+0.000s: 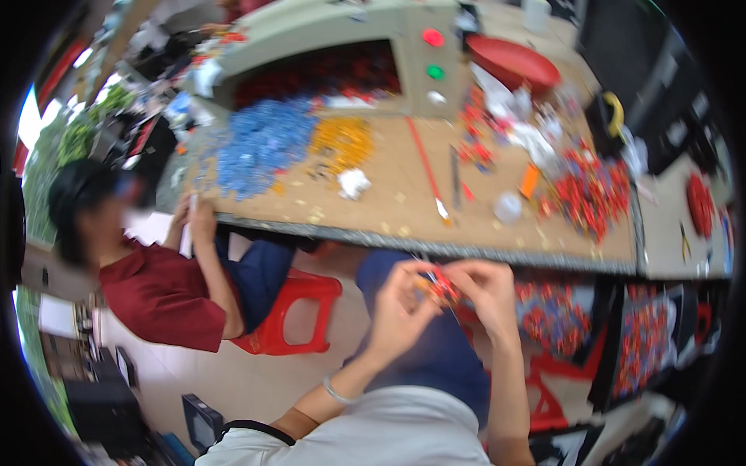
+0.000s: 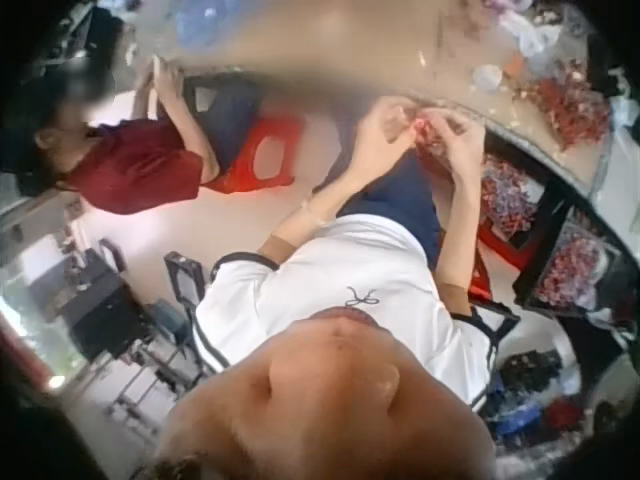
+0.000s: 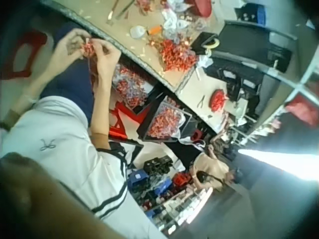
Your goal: Assemble small plastic components and paint details onto a toy figure.
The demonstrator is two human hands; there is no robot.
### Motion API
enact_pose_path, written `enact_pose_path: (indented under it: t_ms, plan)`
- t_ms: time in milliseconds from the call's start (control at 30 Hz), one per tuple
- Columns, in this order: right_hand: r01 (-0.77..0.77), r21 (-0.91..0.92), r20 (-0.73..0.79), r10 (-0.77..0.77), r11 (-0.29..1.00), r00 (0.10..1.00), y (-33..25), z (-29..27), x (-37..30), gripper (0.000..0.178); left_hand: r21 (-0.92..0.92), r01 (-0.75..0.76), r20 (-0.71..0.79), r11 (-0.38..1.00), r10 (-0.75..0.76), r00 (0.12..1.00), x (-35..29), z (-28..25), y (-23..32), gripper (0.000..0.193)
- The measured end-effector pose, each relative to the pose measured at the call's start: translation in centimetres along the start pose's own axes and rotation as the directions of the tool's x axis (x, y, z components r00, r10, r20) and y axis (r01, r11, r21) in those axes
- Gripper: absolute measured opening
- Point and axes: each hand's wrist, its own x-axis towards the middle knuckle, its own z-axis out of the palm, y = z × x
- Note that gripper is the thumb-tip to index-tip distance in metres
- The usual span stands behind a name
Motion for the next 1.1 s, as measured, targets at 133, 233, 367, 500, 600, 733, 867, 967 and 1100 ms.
enact_pose_path:
  t_ms: [133,233,367,500,600,733,867,967,1100]
  plan:
    - [-0.016,-0.006,-0.059,0.015,1.000,0.998,-0.2,0.1,-0.2,0.011,0.107,0.001,0.000,0.994,-0.001,1.000,0.0,-0.1,0.3,0.037]
    - [0.016,0.000,-0.030,-0.016,1.000,0.999,-0.3,0.7,-0.1,0.011,0.112,-0.016,-0.007,0.994,0.017,1.000,-0.3,-0.7,0.8,0.038]
    - [0.014,-0.006,-0.029,-0.014,1.000,0.999,-0.2,1.0,-0.2,0.011,0.095,-0.027,-0.016,0.995,0.028,0.999,-0.7,-0.8,0.8,0.036]
    - [0.045,-0.017,-0.028,-0.045,0.999,0.999,-0.3,1.0,-0.5,0.011,0.092,-0.032,-0.026,0.995,0.035,0.999,-0.9,-0.5,0.4,0.036]
    - [0.031,-0.042,-0.043,-0.033,0.999,0.999,-1.1,1.3,-1.0,0.011,0.078,-0.033,-0.021,0.996,0.035,0.999,-1.1,-0.7,0.5,0.036]
    - [0.066,-0.071,-0.031,-0.068,0.995,0.997,-1.3,2.0,-1.2,0.013,0.113,-0.053,-0.037,0.992,0.057,0.998,-1.5,-0.9,0.8,0.038]
    - [0.060,-0.063,-0.006,-0.061,0.996,0.998,-2.2,2.9,-1.3,0.015,0.085,-0.085,-0.056,0.993,0.090,0.994,-1.6,-1.4,0.9,0.038]
    - [0.113,-0.105,0.032,-0.111,0.988,0.993,-2.0,2.9,-0.5,0.015,0.057,-0.134,-0.076,0.989,0.138,0.988,-1.4,-1.8,1.1,0.038]
    - [0.142,-0.139,0.021,-0.140,0.980,0.990,-2.5,4.0,-0.4,0.015,0.070,-0.140,-0.085,0.988,0.146,0.986,-1.7,-2.5,1.9,0.037]
